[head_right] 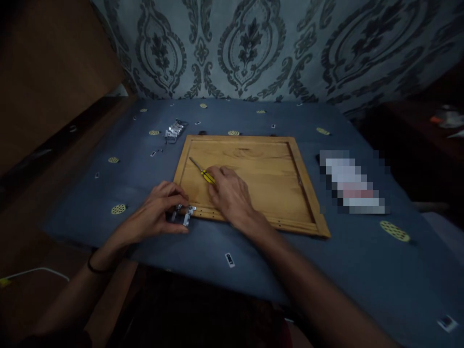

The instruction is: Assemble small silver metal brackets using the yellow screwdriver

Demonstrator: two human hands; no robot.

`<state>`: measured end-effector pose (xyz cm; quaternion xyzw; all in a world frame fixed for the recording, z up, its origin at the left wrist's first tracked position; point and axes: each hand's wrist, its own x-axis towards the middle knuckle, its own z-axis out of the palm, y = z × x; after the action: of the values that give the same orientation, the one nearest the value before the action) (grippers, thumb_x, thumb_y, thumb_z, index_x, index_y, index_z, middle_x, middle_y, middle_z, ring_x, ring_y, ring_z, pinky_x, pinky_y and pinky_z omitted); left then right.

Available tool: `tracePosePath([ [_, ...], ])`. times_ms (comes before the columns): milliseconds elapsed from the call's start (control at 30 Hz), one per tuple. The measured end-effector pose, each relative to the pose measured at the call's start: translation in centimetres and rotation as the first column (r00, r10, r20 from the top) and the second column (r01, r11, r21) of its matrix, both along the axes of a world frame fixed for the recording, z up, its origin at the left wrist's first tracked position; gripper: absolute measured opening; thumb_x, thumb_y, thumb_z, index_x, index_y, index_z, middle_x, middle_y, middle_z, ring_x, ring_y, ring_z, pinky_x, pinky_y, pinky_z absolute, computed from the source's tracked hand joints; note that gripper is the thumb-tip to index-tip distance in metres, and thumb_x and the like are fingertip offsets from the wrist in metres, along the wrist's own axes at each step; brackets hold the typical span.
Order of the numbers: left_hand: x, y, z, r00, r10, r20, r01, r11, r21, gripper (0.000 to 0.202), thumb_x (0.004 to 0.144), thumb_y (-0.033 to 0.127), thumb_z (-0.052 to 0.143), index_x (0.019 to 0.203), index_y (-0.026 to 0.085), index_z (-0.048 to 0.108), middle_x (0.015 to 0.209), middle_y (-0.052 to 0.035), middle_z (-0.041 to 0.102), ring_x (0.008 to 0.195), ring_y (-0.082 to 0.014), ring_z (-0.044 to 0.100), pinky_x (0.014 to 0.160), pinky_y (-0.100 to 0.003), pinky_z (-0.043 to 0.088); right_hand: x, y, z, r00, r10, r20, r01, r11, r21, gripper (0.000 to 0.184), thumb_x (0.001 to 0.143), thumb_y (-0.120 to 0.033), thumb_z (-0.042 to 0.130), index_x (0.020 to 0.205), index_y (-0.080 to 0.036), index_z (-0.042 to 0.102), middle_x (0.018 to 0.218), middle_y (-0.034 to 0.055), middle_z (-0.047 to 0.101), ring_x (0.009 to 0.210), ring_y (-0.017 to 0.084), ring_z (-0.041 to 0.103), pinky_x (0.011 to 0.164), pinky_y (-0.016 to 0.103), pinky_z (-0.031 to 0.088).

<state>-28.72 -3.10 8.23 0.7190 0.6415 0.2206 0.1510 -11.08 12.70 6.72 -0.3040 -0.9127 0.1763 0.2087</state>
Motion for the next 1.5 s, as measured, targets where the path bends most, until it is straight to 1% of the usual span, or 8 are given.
tracePosePath([
  [133, 0.1, 0.0, 0.2, 1.0, -0.009, -0.005, 0.009, 1.0, 0.01, 0.052, 0.073, 0.058, 0.092, 0.105, 0.023, 0.072, 0.114, -0.0058, 0.066, 0.112, -0.0283, 0.057, 0.098, -0.043, 0.047, 1.2, 1.0, 0.4, 0.965, -0.068, -0.254, 0.063, 0.998, -0.027, 0.022, 0.091, -0.025, 0.06, 0.109, -0.02, 0.071, 0.104, 0.0098, 0.075, 0.094, 0.026, 0.072, 0.083, 0.039, 0.058],
  [200, 0.2, -0.1, 0.3, 1.0, -0.011, -0.009, 0.011, 1.0, 0.019, 0.049, 0.074, 0.055, 0.092, 0.104, 0.022, 0.072, 0.115, -0.006, 0.066, 0.112, -0.0287, 0.057, 0.098, -0.045, 0.046, 1.6, 1.1, 1.1, 0.849, -0.119, -0.515, 0.053, 0.988, -0.142, 0.015, 0.088, -0.03, 0.069, 0.1, -0.021, 0.071, 0.096, 0.0066, 0.074, 0.08, 0.022, 0.071, 0.071, 0.035, 0.058],
  [267, 0.3, -0.2, 0.5, 1.0, -0.009, -0.014, 0.009, 1.0, 0.023, 0.047, 0.075, 0.052, 0.093, 0.105, 0.022, 0.072, 0.116, -0.0063, 0.066, 0.113, -0.0291, 0.057, 0.099, -0.046, 0.046, 1.7, 0.7, 1.9, 0.778, -0.149, -0.611, 0.014, 0.976, -0.219, 0.015, 0.089, -0.036, 0.073, 0.096, -0.023, 0.071, 0.091, 0.0025, 0.074, 0.066, 0.016, 0.066, 0.06, 0.031, 0.055],
  [400, 0.5, -0.3, 0.6, 1.0, -0.013, -0.004, 0.013, 1.0, 0.016, 0.049, 0.076, 0.053, 0.092, 0.11, 0.022, 0.073, 0.118, -0.0075, 0.066, 0.115, -0.0302, 0.056, 0.1, -0.047, 0.047, 1.4, -0.7, 3.6, 0.511, -0.24, -0.825, -0.107, 0.935, -0.338, 0.019, 0.085, -0.038, 0.085, 0.085, -0.023, 0.071, 0.077, -0.0017, 0.068, 0.053, 0.011, 0.057, 0.049, 0.027, 0.049],
  [533, 0.4, -0.3, 0.7, 1.0, -0.013, 0.016, 0.013, 1.0, 0.015, 0.048, 0.077, 0.053, 0.091, 0.108, 0.022, 0.072, 0.117, -0.0073, 0.065, 0.115, -0.0298, 0.056, 0.102, -0.048, 0.047, 1.4, -2.1, 4.3, 0.408, -0.23, -0.883, -0.212, 0.918, -0.336, 0.016, 0.093, -0.04, 0.078, 0.089, -0.026, 0.071, 0.08, -0.0006, 0.068, 0.057, 0.013, 0.062, 0.043, 0.027, 0.045],
  [667, 0.4, -0.3, 0.9, 1.0, -0.011, 0.021, 0.011, 1.0, -0.008, 0.046, 0.077, 0.053, 0.091, 0.104, 0.022, 0.072, 0.117, -0.0072, 0.064, 0.116, -0.0296, 0.055, 0.103, -0.047, 0.048, 1.6, -3.1, 4.0, 0.448, -0.168, -0.878, -0.287, 0.903, -0.319, 0.013, 0.101, -0.042, 0.067, 0.1, -0.029, 0.067, 0.084, -0.0012, 0.071, 0.05, 0.012, 0.061, 0.04, 0.027, 0.046],
  [1000, 0.3, -0.3, 1.0, 0.999, -0.01, 0.041, 0.012, 0.999, -0.033, 0.046, 0.078, 0.056, 0.089, 0.103, 0.022, 0.072, 0.118, -0.0074, 0.064, 0.117, -0.0294, 0.055, 0.104, -0.045, 0.048, 1.7, -3.8, 3.4, 0.621, -0.104, -0.777, -0.178, 0.947, -0.268, 0.022, 0.103, -0.054, 0.06, 0.103, -0.033, 0.058, 0.087, 0.0016, 0.07, 0.059, 0.019, 0.07, 0.043, 0.032, 0.053],
  [1500, 0.3, -0.2, 1.0, 1.0, -0.014, 0.027, 0.015, 0.999, -0.033, 0.044, 0.078, 0.054, 0.09, 0.103, 0.022, 0.071, 0.119, -0.0072, 0.063, 0.118, -0.0297, 0.053, 0.103, -0.046, 0.047, 1.2, -3.6, 2.6, 0.592, -0.092, -0.8, -0.246, 0.926, -0.288, 0.021, 0.099, -0.051, 0.068, 0.098, -0.031, 0.061, 0.083, -0.0016, 0.068, 0.058, 0.015, 0.068, 0.043, 0.027, 0.054],
])
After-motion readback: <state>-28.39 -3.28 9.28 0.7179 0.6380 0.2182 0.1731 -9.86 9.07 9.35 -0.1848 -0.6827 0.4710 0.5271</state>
